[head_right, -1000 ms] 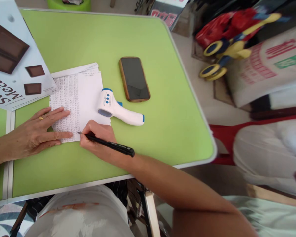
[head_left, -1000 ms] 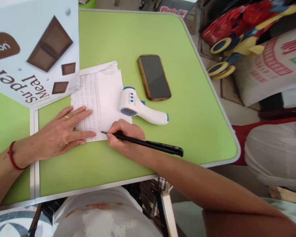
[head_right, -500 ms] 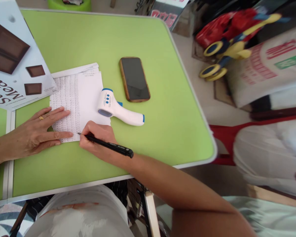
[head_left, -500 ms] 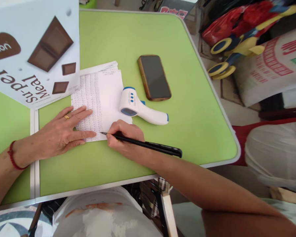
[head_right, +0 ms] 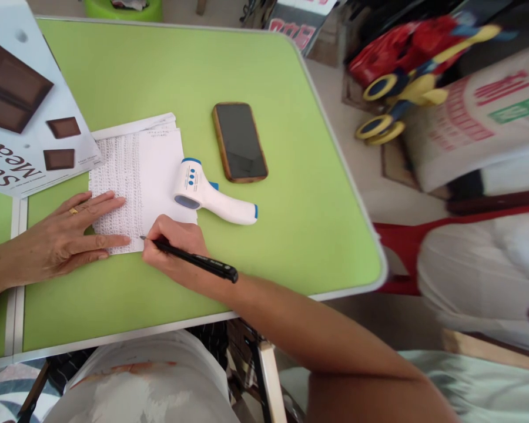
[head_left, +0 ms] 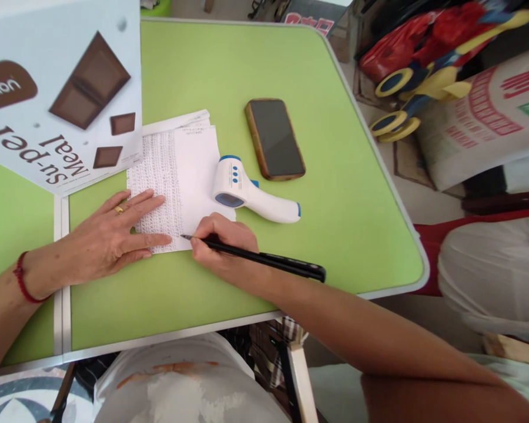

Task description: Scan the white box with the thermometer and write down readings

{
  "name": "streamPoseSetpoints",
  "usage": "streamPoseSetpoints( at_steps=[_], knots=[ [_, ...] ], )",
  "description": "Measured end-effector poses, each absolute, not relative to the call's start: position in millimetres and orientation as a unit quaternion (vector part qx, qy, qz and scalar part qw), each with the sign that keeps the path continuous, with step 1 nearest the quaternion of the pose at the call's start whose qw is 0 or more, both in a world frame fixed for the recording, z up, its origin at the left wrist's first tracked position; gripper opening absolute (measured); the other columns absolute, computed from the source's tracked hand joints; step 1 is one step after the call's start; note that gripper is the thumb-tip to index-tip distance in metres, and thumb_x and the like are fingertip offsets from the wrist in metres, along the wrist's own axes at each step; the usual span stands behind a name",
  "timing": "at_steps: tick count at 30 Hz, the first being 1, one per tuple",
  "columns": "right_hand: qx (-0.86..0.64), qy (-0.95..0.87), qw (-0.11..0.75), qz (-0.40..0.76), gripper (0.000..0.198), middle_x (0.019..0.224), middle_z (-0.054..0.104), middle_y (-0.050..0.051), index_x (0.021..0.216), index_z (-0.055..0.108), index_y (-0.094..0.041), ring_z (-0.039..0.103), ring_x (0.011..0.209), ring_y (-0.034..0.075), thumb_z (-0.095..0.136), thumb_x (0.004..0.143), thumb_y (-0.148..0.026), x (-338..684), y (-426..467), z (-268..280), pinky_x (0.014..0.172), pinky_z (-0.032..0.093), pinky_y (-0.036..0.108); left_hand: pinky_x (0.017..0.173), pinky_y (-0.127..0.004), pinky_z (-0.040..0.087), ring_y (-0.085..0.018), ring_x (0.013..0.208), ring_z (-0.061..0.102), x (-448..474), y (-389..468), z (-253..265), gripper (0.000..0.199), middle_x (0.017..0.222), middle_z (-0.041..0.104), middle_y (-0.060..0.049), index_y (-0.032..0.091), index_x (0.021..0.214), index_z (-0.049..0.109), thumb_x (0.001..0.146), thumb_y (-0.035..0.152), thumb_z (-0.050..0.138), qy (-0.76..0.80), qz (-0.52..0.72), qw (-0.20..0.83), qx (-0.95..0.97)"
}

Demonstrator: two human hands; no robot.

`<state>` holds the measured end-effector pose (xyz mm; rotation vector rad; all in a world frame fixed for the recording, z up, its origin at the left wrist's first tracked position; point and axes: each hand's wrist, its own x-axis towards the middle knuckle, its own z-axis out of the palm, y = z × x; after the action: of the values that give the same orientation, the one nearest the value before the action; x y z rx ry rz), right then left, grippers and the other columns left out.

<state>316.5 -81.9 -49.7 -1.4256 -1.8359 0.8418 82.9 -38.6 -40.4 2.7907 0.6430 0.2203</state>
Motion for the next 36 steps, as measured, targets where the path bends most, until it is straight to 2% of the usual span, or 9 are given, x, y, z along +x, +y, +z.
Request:
streamPoseSetpoints(
  at_steps=[13, 23, 36],
  knots=[
    [-0.549, -0.689, 0.335, 0.335, 0.011, 0.05, 0.053, -0.005, 0.057, 0.046, -0.021, 0.045, 0.047, 0.008, 0.05, 0.067, -0.019, 317.9, -81.7, -51.7, 0.048, 0.035, 0.021, 0.111, -0.052, 0.024, -0.028, 0.139, 0.027, 82.7, -38.3, -40.1, 0.031, 0.152, 0.026, -0.007, 0.033, 0.123, 0.057, 0.095, 0.024, 0.049, 0.223, 0.081, 0.135, 0.962],
    [-0.552, -0.705, 0.319, 0.312, 0.013, 0.051, 0.048, -0.006, 0.056, 0.044, -0.021, 0.042, 0.047, 0.007, 0.05, 0.067, -0.016, 317.7, -81.5, -49.9, 0.048, 0.033, 0.021, 0.112, -0.051, 0.024, -0.028, 0.139, 0.026, 82.1, -38.1, -41.2, 0.032, 0.153, 0.025, -0.006, 0.035, 0.124, 0.057, 0.094, 0.024, 0.052, 0.226, 0.076, 0.137, 0.961],
    [-0.548, -0.695, 0.335, 0.323, 0.013, 0.05, 0.05, -0.005, 0.056, 0.045, -0.021, 0.044, 0.047, 0.007, 0.05, 0.067, -0.017, 317.8, -81.5, -50.8, 0.048, 0.035, 0.02, 0.111, -0.052, 0.024, -0.029, 0.139, 0.027, 82.6, -38.2, -41.0, 0.03, 0.151, 0.027, -0.009, 0.032, 0.123, 0.058, 0.097, 0.026, 0.046, 0.219, 0.079, 0.131, 0.964]
  ],
)
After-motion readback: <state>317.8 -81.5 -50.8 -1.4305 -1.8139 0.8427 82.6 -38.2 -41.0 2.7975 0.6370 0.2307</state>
